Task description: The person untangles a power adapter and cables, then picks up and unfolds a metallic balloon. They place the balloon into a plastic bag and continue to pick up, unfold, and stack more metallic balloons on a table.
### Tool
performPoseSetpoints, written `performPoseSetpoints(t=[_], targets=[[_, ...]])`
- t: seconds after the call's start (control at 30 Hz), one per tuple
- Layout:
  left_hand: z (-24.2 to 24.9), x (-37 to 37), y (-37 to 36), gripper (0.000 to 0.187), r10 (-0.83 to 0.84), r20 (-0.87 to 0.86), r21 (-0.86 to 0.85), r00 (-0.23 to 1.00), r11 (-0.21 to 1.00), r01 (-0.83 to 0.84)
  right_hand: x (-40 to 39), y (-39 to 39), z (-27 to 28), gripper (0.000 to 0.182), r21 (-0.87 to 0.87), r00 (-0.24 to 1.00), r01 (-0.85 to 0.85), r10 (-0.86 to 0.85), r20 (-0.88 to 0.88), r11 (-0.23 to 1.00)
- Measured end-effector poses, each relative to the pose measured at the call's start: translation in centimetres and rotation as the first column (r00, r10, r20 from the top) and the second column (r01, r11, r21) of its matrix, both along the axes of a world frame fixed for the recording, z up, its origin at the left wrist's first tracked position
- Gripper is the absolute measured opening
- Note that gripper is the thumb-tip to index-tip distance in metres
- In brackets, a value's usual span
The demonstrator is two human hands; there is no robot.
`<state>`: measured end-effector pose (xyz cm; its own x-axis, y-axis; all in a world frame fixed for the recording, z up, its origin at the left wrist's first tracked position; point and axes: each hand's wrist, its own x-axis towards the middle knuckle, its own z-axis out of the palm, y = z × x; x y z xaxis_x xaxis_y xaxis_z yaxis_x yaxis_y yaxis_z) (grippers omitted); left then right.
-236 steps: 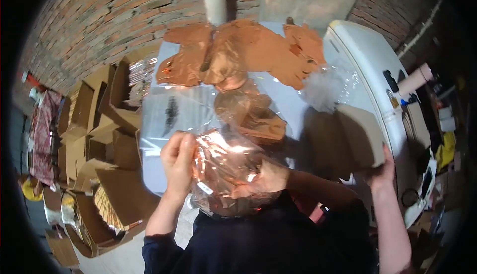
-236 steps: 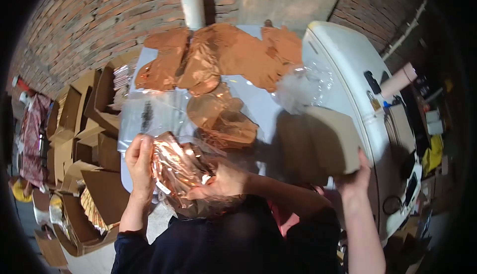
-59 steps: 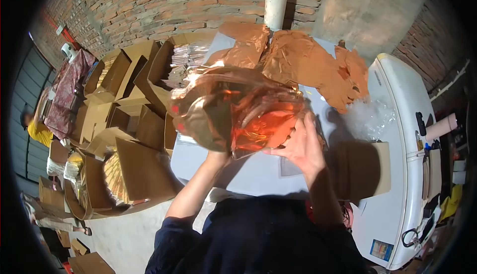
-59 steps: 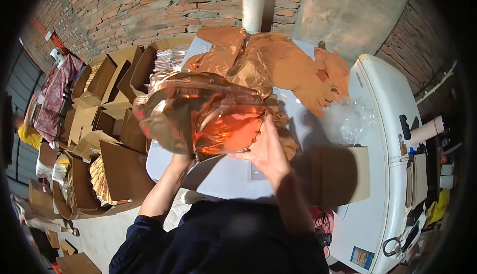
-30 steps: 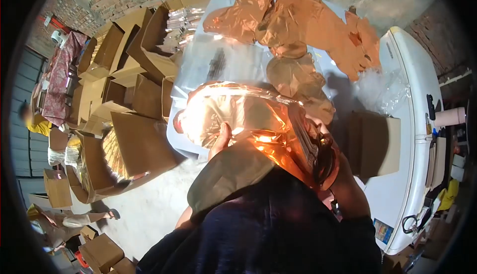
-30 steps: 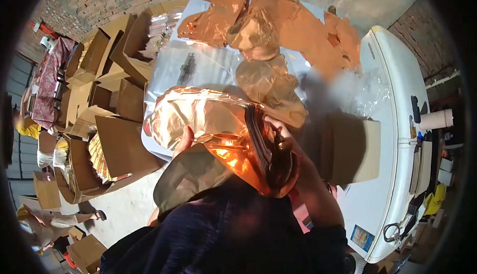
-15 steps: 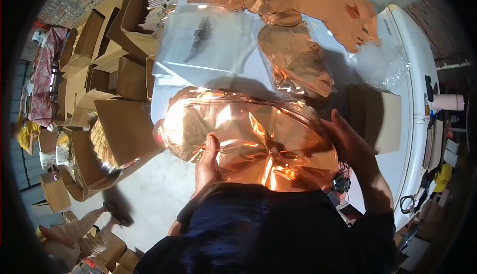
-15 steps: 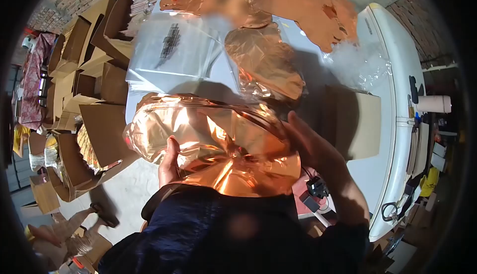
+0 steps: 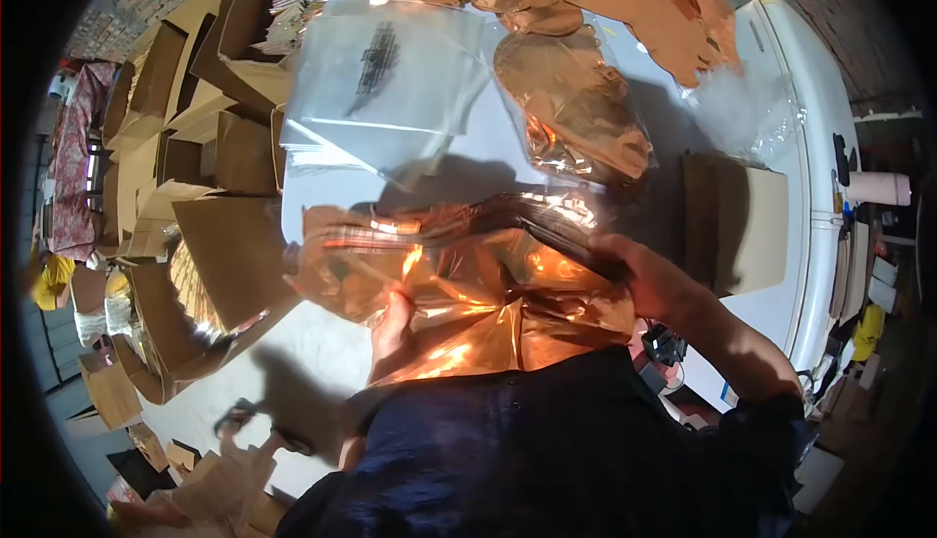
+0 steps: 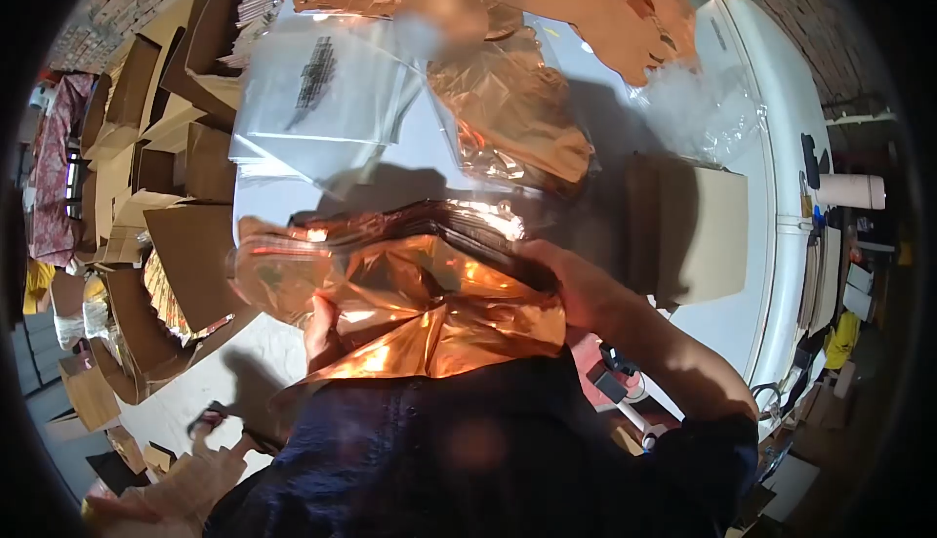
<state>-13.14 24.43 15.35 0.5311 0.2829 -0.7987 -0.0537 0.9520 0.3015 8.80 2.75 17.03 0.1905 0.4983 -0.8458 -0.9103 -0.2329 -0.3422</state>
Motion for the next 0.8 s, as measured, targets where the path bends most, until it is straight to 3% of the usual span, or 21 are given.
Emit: performPoseSetpoints(t=[0.07,0.33,0.43,0.63,0.73,0.8], targets=[[0.0,-0.1,0.2,0.045,-0.016,-0.02,0.017,1.0,1.0,0.017,-0.5,-0.1,1.0,0.031,-0.109,0.999,-0.005,-0.001,-0.051,0.994],[-0.1,-1.3,0.7,0.042,-0.066,-0.071,0.063,0.995,0.996,0.07,-1.9,-0.8,0.8,0.05,0.222,0.996,0.042,-0.024,-0.083,0.974],[-0.6,-1.8,0.7,0.041,-0.086,-0.092,0.087,0.992,0.992,0.094,-2.2,-2.2,-2.1,0.056,0.331,0.989,-0.145,0.131,0.062,0.932],[-3.0,-2.5,1.1,0.038,-0.141,-0.129,0.146,0.982,0.976,0.159,-3.8,-2.7,-1.7,0.047,0.3,0.977,-0.103,0.041,0.208,0.948],[-5.5,-1.9,2.0,0.037,-0.184,-0.165,0.195,0.969,0.957,0.215,-3.7,-3.9,-2.6,0.047,0.249,0.913,-0.338,0.253,0.319,0.907],[-7.9,-1.3,2.8,0.037,-0.215,-0.19,0.235,0.958,0.937,0.257,-3.5,-4.6,-3.3,0.047,0.25,0.916,-0.357,0.285,0.281,0.9]])
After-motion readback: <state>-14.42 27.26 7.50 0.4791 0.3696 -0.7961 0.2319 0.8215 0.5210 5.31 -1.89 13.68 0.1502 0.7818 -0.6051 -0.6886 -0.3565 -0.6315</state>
